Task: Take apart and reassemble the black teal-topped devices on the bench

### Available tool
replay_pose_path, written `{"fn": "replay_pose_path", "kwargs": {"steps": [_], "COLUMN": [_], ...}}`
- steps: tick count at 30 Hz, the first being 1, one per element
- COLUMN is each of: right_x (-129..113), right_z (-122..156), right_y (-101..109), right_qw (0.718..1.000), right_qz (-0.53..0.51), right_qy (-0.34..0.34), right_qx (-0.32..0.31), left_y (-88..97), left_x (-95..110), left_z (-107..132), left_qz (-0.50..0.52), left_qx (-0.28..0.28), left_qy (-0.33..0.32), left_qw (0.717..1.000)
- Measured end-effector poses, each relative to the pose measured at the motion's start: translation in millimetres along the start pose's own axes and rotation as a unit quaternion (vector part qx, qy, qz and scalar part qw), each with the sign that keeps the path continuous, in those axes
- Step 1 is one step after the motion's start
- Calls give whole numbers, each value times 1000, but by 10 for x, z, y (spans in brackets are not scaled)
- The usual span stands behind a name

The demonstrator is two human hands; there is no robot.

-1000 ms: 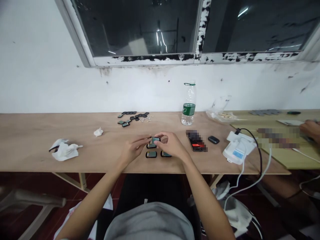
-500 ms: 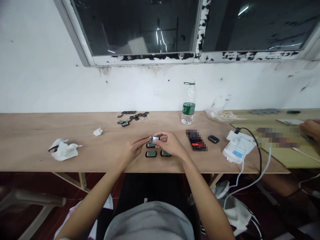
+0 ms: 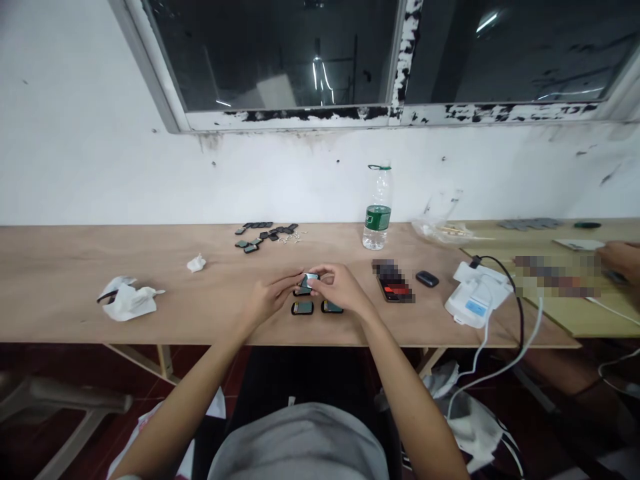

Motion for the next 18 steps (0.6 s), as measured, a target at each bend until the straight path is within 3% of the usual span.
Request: {"fn": "replay_pose_path", "kwargs": {"steps": [3, 7, 13, 18], "right_x": [36, 181, 589, 808], "right_z": [-34, -87, -144, -177], "right_y": [14, 245, 680, 724], "right_qw": [1000, 992, 954, 944], "right_qz": [0, 72, 241, 290], "right_qy": [2, 7, 12, -2], "right_qx": [13, 101, 179, 157], "left_y": [19, 103, 59, -87], "left_x": [-35, -166, -580, -904], "left_z": [7, -13, 56, 264], "left_qz": [-6, -25, -43, -25], "left_qx": [5, -9, -128, -193], "left_qy": [30, 116, 216, 277], "left_qw": [1000, 993, 967, 941]}}
Point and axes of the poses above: each hand's wrist, its own z-axis away from the middle knuckle, its own y-axis out of the back of the hand, x = y × z, the point moved 6 cm from there along -z, towards the middle knuckle
